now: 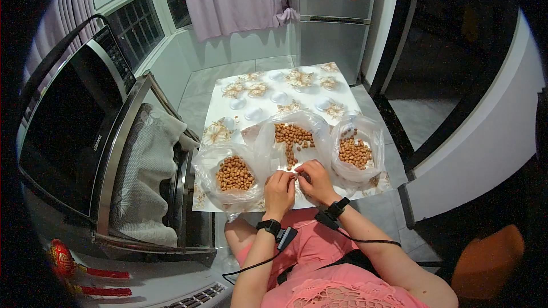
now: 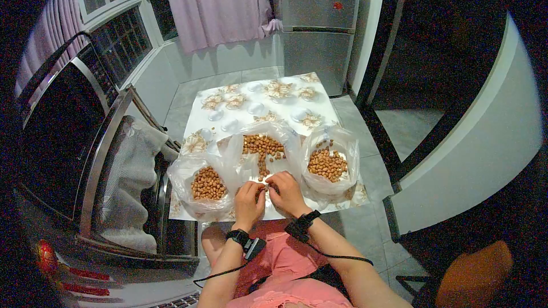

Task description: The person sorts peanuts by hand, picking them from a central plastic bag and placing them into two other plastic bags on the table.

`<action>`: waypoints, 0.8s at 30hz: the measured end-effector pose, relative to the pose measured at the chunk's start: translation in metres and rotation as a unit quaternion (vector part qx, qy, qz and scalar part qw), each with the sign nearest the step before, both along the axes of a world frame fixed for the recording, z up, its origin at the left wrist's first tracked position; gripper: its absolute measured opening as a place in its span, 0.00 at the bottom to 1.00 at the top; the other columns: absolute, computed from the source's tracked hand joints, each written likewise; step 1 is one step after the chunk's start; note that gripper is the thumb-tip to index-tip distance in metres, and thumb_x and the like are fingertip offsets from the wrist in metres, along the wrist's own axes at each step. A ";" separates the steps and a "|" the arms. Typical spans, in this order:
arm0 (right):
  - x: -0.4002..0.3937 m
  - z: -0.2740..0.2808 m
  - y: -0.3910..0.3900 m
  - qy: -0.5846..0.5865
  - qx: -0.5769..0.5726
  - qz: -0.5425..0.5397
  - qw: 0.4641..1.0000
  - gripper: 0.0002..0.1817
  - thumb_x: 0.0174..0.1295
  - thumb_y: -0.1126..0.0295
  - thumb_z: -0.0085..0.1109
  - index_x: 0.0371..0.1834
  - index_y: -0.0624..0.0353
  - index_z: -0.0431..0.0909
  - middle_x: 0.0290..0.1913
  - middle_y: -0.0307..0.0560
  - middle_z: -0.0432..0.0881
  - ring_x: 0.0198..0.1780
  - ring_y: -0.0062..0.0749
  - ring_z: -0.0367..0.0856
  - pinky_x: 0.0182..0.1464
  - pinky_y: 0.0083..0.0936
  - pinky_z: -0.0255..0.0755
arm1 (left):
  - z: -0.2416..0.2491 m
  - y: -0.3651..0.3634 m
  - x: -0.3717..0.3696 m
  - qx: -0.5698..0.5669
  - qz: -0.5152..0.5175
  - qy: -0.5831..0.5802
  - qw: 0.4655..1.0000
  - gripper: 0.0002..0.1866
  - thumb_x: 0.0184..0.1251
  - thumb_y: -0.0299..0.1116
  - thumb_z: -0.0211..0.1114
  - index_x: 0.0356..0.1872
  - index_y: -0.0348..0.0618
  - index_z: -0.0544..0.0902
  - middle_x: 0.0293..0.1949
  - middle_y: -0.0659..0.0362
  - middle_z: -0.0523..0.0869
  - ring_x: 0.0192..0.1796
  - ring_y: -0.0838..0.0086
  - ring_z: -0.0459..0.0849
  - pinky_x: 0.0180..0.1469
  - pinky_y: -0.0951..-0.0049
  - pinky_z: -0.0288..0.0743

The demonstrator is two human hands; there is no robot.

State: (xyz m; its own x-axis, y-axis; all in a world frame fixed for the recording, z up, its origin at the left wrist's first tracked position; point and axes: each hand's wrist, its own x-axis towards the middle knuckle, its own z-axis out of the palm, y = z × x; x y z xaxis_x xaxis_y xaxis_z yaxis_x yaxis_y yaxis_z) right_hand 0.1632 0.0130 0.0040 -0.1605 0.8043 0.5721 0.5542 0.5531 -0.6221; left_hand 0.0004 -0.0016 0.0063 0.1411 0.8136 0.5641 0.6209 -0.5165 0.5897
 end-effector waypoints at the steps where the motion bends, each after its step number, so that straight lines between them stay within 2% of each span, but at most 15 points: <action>1: 0.000 0.000 0.000 -0.002 0.008 0.000 1.000 0.10 0.55 0.74 0.63 0.41 0.60 0.82 0.38 0.51 0.81 0.45 0.51 0.79 0.49 0.41 0.74 | -0.001 0.000 0.000 0.000 0.000 0.000 1.000 0.07 0.60 0.25 0.68 0.40 0.41 0.84 0.38 0.53 0.84 0.43 0.54 0.85 0.47 0.56 0.78; 13: -0.001 0.008 -0.004 -0.007 -0.028 0.014 0.999 0.08 0.54 0.74 0.64 0.38 0.61 0.84 0.39 0.51 0.85 0.46 0.50 0.82 0.52 0.42 0.76 | -0.003 0.001 -0.001 0.003 0.000 -0.004 1.000 0.09 0.57 0.23 0.67 0.40 0.41 0.84 0.39 0.52 0.84 0.44 0.53 0.85 0.48 0.56 0.78; 15: -0.001 0.008 -0.004 -0.008 -0.031 0.013 0.999 0.08 0.54 0.74 0.64 0.37 0.61 0.84 0.39 0.51 0.85 0.46 0.50 0.82 0.52 0.42 0.76 | -0.005 0.002 -0.001 -0.001 -0.002 -0.002 1.000 0.07 0.61 0.24 0.66 0.40 0.42 0.84 0.40 0.53 0.83 0.45 0.54 0.84 0.49 0.56 0.76; 21: -0.001 0.006 -0.003 -0.008 -0.027 0.012 1.000 0.08 0.54 0.74 0.64 0.37 0.60 0.84 0.38 0.51 0.84 0.45 0.50 0.82 0.52 0.41 0.76 | -0.005 0.002 -0.001 -0.004 0.002 0.000 1.000 0.06 0.62 0.25 0.66 0.39 0.42 0.84 0.39 0.54 0.83 0.44 0.55 0.84 0.49 0.56 0.76; 24: 0.000 0.002 -0.001 0.001 0.003 0.019 1.000 0.09 0.54 0.73 0.64 0.39 0.59 0.84 0.35 0.48 0.82 0.42 0.45 0.80 0.46 0.37 0.75 | -0.004 0.002 -0.001 -0.007 0.001 -0.002 1.000 0.05 0.63 0.26 0.67 0.39 0.42 0.84 0.38 0.54 0.83 0.44 0.55 0.84 0.48 0.56 0.76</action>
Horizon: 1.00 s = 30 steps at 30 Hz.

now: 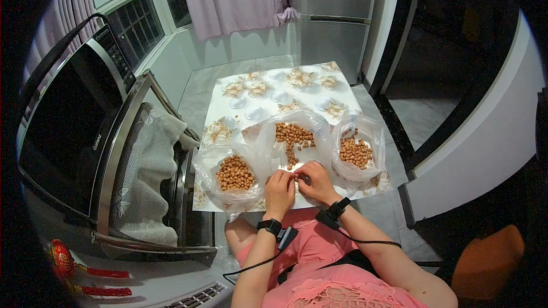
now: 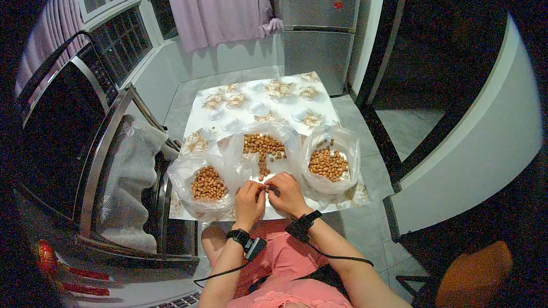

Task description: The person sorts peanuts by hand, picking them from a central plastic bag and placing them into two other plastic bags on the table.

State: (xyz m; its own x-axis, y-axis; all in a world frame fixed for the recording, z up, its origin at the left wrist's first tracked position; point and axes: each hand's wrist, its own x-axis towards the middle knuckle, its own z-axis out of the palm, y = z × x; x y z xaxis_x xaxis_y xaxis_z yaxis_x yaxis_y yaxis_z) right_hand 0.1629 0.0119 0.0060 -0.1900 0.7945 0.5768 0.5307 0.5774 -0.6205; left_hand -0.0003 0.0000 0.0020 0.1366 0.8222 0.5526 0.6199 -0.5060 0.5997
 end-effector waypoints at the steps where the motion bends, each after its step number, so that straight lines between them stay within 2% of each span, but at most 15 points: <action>1: 0.000 0.000 0.000 -0.002 0.000 0.002 1.000 0.10 0.54 0.73 0.64 0.39 0.59 0.84 0.35 0.48 0.82 0.42 0.46 0.80 0.47 0.37 0.75 | 0.000 0.000 0.000 0.000 0.000 0.000 1.000 0.05 0.63 0.26 0.67 0.39 0.42 0.84 0.38 0.54 0.83 0.44 0.55 0.84 0.48 0.56 0.76; 6: 0.000 0.004 -0.002 -0.011 0.008 0.006 1.000 0.10 0.53 0.73 0.64 0.39 0.59 0.84 0.35 0.48 0.83 0.42 0.46 0.81 0.48 0.39 0.75 | 0.003 -0.001 0.000 0.000 -0.002 0.000 1.000 0.05 0.62 0.27 0.68 0.38 0.42 0.84 0.38 0.54 0.83 0.44 0.55 0.84 0.48 0.56 0.76; 8: 0.000 0.007 -0.004 -0.022 -0.020 0.008 1.000 0.10 0.53 0.72 0.64 0.39 0.60 0.84 0.39 0.50 0.84 0.46 0.49 0.82 0.53 0.41 0.76 | 0.002 0.000 0.000 0.001 0.000 0.001 1.000 0.05 0.62 0.27 0.68 0.38 0.42 0.84 0.38 0.54 0.83 0.44 0.55 0.84 0.48 0.56 0.76; 30: 0.000 0.001 -0.001 -0.014 -0.014 -0.010 1.000 0.08 0.51 0.74 0.62 0.35 0.61 0.83 0.36 0.51 0.83 0.44 0.50 0.82 0.49 0.41 0.76 | 0.000 0.001 0.000 0.013 -0.001 -0.002 1.000 0.05 0.61 0.26 0.68 0.37 0.42 0.83 0.37 0.53 0.82 0.42 0.53 0.84 0.46 0.56 0.76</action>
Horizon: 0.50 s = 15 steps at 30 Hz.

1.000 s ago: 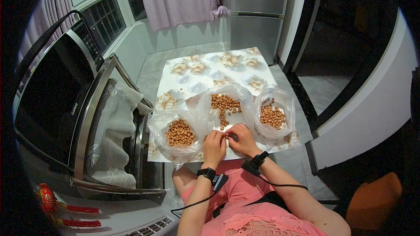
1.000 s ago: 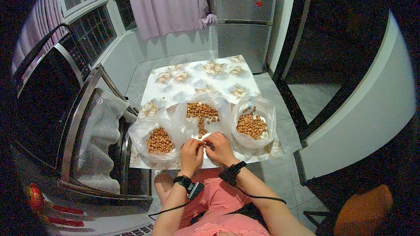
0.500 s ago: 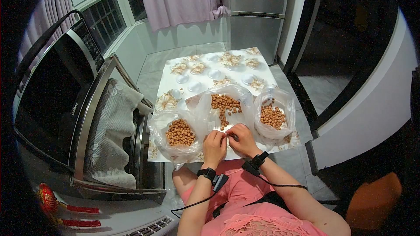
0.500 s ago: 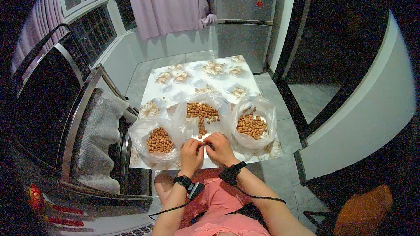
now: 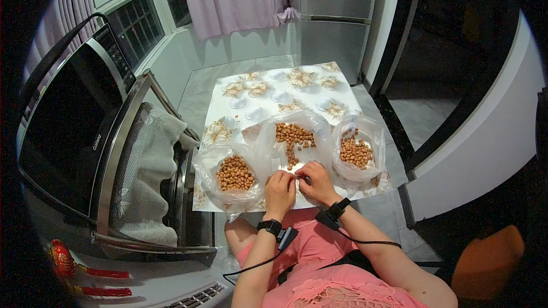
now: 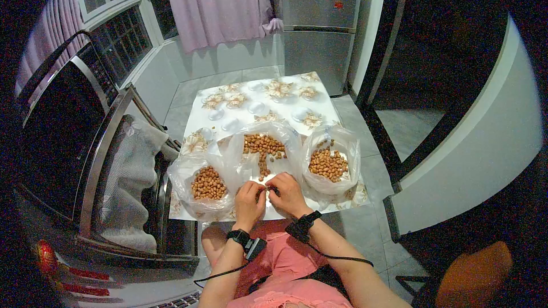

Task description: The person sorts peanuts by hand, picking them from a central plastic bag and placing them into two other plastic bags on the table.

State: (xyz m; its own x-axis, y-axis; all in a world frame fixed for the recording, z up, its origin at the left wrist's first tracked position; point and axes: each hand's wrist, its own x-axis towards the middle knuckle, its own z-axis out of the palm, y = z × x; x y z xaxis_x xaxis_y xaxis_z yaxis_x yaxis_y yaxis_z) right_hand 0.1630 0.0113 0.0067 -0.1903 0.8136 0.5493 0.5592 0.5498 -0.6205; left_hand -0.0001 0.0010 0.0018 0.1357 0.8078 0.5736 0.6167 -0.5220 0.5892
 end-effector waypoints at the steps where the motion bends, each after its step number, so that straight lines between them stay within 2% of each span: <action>1: 0.000 0.000 0.000 0.000 0.000 0.002 1.000 0.07 0.52 0.74 0.63 0.35 0.61 0.83 0.36 0.51 0.83 0.43 0.50 0.82 0.49 0.41 0.76 | 0.000 0.000 0.000 0.000 0.000 0.000 1.000 0.05 0.61 0.26 0.68 0.37 0.42 0.83 0.37 0.53 0.82 0.42 0.53 0.84 0.46 0.56 0.76; 15: -0.001 -0.004 0.000 -0.005 0.023 -0.024 0.999 0.07 0.56 0.70 0.68 0.35 0.59 0.83 0.41 0.49 0.81 0.47 0.47 0.79 0.51 0.39 0.74 | 0.003 -0.002 0.000 -0.005 0.001 0.000 1.000 0.04 0.60 0.26 0.68 0.36 0.42 0.83 0.38 0.54 0.83 0.43 0.55 0.84 0.47 0.57 0.76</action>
